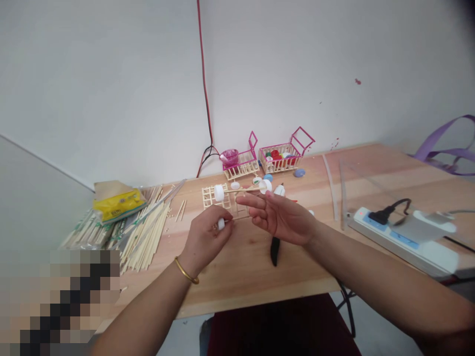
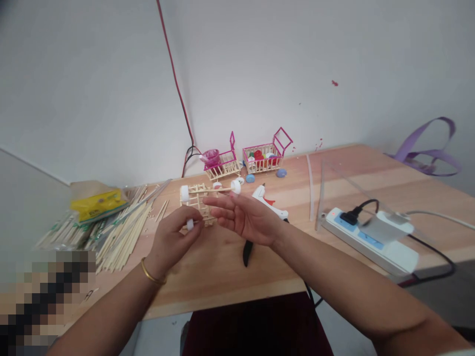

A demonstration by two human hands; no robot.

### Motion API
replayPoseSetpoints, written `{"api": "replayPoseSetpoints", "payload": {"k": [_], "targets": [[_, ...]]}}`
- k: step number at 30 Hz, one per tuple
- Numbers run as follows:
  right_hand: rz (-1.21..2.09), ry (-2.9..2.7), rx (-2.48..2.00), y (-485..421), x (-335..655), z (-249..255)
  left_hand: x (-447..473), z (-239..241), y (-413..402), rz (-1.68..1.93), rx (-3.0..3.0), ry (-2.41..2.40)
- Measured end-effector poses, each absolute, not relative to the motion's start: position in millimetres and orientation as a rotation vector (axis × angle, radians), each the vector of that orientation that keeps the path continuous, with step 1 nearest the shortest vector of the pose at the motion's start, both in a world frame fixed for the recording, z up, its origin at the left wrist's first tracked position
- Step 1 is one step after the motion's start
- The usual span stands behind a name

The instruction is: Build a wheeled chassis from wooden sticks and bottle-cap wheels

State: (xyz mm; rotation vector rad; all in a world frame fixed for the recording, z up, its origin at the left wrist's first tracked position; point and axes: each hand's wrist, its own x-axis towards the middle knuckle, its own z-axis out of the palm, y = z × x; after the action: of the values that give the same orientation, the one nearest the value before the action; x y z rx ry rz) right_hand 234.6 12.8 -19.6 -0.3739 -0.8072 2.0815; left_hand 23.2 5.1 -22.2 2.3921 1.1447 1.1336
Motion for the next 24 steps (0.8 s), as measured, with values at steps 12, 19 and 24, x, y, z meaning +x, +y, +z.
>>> {"api": "replayPoseSetpoints", "payload": {"k": [12,19,24], "targets": [[1.347,-1.444,-0.925,30,235,-36,-5,-21,25,1.266,1.993,1.173],[1.307,-1.524,-0.834,27,219,-47,-14,-19,31,1.209,1.991,1.233],[1.372,-1.489,-0.814,30,211,-56,-23,-10,30,1.066,2.101,1.295]]}}
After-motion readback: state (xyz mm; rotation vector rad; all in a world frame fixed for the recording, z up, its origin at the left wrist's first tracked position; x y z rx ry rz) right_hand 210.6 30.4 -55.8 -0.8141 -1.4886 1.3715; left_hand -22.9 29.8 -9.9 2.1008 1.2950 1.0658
